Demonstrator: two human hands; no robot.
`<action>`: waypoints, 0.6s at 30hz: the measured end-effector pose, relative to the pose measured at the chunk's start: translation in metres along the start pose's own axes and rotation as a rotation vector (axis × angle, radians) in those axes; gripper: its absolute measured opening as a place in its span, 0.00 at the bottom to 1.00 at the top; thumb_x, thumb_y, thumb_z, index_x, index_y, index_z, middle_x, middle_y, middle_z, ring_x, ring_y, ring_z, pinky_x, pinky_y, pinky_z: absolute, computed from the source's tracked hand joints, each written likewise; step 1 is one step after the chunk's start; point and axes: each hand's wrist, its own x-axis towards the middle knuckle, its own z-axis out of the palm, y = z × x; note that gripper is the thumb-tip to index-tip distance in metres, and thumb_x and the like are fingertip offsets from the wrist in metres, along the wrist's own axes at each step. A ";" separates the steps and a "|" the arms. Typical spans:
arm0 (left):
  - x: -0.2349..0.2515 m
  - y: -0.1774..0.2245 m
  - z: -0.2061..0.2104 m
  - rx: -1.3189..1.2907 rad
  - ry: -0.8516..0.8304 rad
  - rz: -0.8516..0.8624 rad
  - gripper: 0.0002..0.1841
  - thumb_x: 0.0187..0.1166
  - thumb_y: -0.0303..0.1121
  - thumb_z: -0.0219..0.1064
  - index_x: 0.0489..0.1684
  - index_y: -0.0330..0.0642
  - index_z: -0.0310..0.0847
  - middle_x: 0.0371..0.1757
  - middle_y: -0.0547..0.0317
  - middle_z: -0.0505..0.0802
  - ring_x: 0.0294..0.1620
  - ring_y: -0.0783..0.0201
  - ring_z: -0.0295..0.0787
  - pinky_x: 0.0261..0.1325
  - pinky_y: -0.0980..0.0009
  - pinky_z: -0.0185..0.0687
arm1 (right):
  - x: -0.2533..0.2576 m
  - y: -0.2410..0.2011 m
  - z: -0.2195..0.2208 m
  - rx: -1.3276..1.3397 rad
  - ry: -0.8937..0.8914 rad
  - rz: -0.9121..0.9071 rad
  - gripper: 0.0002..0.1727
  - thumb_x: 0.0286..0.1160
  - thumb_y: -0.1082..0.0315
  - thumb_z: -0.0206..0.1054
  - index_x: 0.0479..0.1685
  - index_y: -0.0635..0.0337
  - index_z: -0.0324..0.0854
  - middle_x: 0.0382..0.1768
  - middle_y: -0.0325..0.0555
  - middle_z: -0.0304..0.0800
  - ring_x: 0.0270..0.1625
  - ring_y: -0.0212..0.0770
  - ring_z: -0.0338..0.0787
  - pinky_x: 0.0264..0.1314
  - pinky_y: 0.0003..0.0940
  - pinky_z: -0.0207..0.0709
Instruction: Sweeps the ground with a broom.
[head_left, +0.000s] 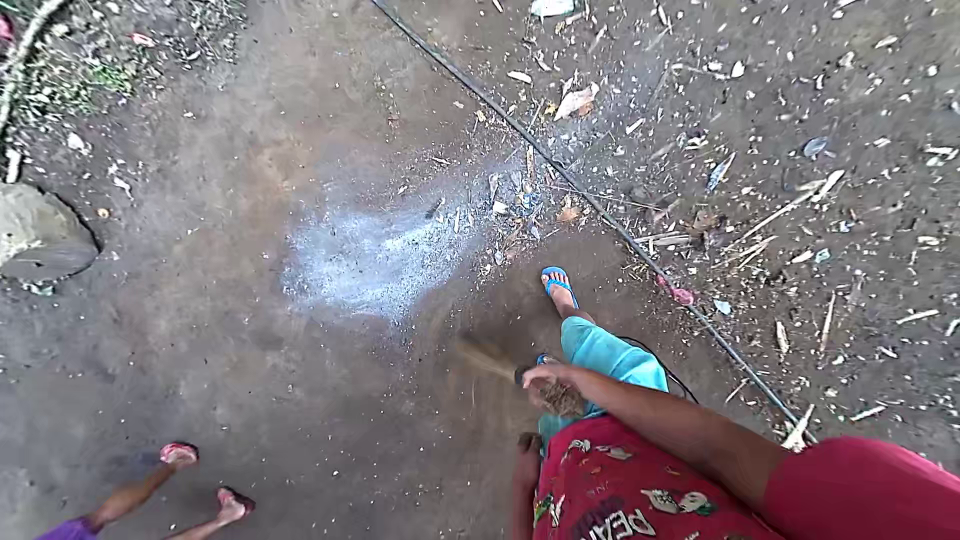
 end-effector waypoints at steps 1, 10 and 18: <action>0.031 -0.007 -0.008 0.041 -0.044 0.146 0.21 0.94 0.33 0.46 0.74 0.25 0.72 0.68 0.31 0.84 0.64 0.43 0.84 0.70 0.48 0.77 | -0.010 -0.009 -0.039 0.161 0.109 -0.035 0.15 0.83 0.61 0.59 0.57 0.64 0.78 0.42 0.48 0.86 0.42 0.39 0.86 0.49 0.41 0.82; 0.073 0.134 0.000 -0.213 -0.078 0.392 0.18 0.94 0.31 0.48 0.64 0.23 0.76 0.49 0.40 0.90 0.42 0.59 0.88 0.52 0.61 0.86 | -0.153 -0.141 -0.215 1.037 0.314 -0.555 0.21 0.82 0.48 0.45 0.40 0.54 0.75 0.28 0.42 0.85 0.26 0.35 0.88 0.25 0.27 0.82; 0.037 0.163 -0.031 -0.550 0.175 0.387 0.19 0.95 0.34 0.45 0.70 0.28 0.73 0.53 0.46 0.87 0.46 0.66 0.82 0.55 0.65 0.80 | -0.092 -0.175 -0.009 0.455 0.363 -0.042 0.20 0.77 0.58 0.66 0.61 0.60 0.76 0.42 0.51 0.87 0.42 0.45 0.90 0.45 0.46 0.86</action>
